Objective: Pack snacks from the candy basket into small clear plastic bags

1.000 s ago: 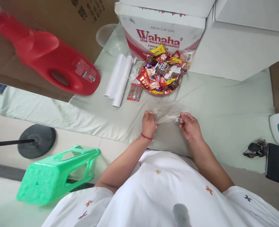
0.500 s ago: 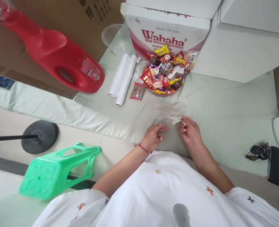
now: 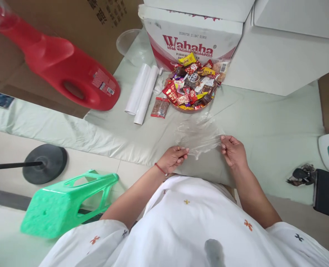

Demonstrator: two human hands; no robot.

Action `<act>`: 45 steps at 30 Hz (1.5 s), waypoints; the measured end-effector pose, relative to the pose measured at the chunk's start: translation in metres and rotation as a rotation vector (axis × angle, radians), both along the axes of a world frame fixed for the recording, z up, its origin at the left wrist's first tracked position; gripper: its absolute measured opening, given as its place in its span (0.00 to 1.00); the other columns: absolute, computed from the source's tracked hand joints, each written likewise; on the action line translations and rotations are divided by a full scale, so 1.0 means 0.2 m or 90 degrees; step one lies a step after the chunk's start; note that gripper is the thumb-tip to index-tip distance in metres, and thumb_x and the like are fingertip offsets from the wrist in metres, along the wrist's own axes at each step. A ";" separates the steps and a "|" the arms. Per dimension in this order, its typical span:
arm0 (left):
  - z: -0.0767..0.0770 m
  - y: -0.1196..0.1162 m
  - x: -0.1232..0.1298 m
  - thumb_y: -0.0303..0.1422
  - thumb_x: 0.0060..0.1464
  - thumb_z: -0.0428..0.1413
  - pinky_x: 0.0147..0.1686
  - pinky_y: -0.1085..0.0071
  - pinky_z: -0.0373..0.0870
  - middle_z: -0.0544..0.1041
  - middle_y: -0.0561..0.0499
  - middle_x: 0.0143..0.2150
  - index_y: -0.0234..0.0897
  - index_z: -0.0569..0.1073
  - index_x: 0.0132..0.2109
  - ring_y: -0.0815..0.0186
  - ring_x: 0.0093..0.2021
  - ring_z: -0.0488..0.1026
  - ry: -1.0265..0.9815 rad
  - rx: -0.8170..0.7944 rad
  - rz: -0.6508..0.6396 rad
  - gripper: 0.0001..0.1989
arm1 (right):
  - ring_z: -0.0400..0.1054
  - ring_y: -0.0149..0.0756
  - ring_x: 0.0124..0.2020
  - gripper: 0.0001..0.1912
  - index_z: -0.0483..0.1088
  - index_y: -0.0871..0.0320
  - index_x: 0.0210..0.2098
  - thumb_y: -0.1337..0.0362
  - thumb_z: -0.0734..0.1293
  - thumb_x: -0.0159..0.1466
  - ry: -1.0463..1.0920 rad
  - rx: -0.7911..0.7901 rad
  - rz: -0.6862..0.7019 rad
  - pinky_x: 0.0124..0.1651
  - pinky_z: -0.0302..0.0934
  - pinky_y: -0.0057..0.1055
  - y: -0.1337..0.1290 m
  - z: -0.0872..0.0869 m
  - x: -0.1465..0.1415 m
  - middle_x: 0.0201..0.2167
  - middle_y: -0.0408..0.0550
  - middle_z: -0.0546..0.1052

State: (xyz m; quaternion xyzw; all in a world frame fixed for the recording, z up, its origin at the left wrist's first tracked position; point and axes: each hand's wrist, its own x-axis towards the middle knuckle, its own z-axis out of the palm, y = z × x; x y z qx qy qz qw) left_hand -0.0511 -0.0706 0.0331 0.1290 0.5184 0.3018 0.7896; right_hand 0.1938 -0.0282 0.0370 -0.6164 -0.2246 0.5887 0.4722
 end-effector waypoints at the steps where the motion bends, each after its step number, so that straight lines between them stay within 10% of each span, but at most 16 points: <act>1: 0.01 -0.01 -0.04 0.44 0.35 0.76 0.14 0.79 0.42 0.71 0.56 0.21 0.34 0.71 0.27 0.82 0.15 0.53 0.012 0.004 -0.019 0.25 | 0.53 0.22 0.19 0.23 0.73 0.58 0.25 0.52 0.85 0.43 -0.009 -0.004 0.019 0.15 0.48 0.20 0.01 0.00 0.02 0.18 0.35 0.64; 12: 0.07 -0.19 -0.22 0.42 0.53 0.62 0.22 0.71 0.49 0.65 0.54 0.16 0.40 0.68 0.19 0.71 0.18 0.55 0.490 0.140 -0.257 0.20 | 0.56 0.25 0.18 0.22 0.74 0.57 0.29 0.44 0.77 0.57 -0.221 0.010 0.180 0.17 0.54 0.23 -0.16 -0.04 0.13 0.18 0.37 0.66; 18: 0.22 -0.14 -0.05 0.38 0.67 0.51 0.42 0.63 0.68 0.80 0.44 0.35 0.40 0.78 0.39 0.58 0.38 0.75 0.878 0.562 -0.057 0.13 | 0.58 0.28 0.19 0.22 0.74 0.56 0.31 0.42 0.74 0.60 -0.261 0.016 0.211 0.19 0.57 0.26 -0.24 -0.03 0.12 0.20 0.39 0.69; 23: 0.05 -0.03 0.08 0.44 0.68 0.50 0.70 0.44 0.54 0.74 0.36 0.66 0.36 0.76 0.60 0.47 0.69 0.66 0.872 0.698 -0.357 0.22 | 0.59 0.28 0.19 0.23 0.73 0.56 0.33 0.42 0.73 0.60 -0.292 -0.001 0.229 0.21 0.58 0.27 -0.24 0.02 0.14 0.20 0.38 0.68; 29: -0.14 -0.10 -0.07 0.60 0.62 0.51 0.72 0.30 0.28 0.52 0.38 0.79 0.39 0.57 0.76 0.44 0.78 0.50 0.929 0.686 -0.517 0.44 | 0.64 0.32 0.23 0.20 0.75 0.56 0.33 0.44 0.69 0.60 -0.449 -0.042 0.360 0.28 0.60 0.30 -0.21 0.05 0.33 0.23 0.41 0.72; 34: -0.16 -0.11 -0.12 0.66 0.59 0.48 0.72 0.32 0.19 0.49 0.40 0.79 0.40 0.53 0.77 0.45 0.78 0.48 0.909 0.719 -0.518 0.50 | 0.68 0.36 0.27 0.14 0.77 0.53 0.38 0.51 0.66 0.65 -0.742 0.133 0.352 0.38 0.64 0.36 0.17 0.29 0.26 0.33 0.46 0.80; 39: -0.16 -0.10 -0.12 0.67 0.57 0.49 0.73 0.35 0.20 0.52 0.40 0.78 0.40 0.55 0.77 0.44 0.78 0.50 0.888 0.730 -0.496 0.51 | 0.72 0.45 0.45 0.12 0.76 0.56 0.45 0.60 0.62 0.71 -0.940 0.443 0.478 0.46 0.63 0.39 0.82 0.60 -0.25 0.45 0.54 0.80; 45: -0.17 -0.11 -0.13 0.66 0.59 0.48 0.72 0.38 0.15 0.52 0.42 0.79 0.41 0.55 0.77 0.49 0.78 0.49 0.873 0.737 -0.474 0.49 | 0.70 0.47 0.54 0.20 0.65 0.70 0.63 0.75 0.57 0.73 -1.144 0.472 0.670 0.52 0.57 0.43 1.36 0.56 -0.76 0.62 0.67 0.69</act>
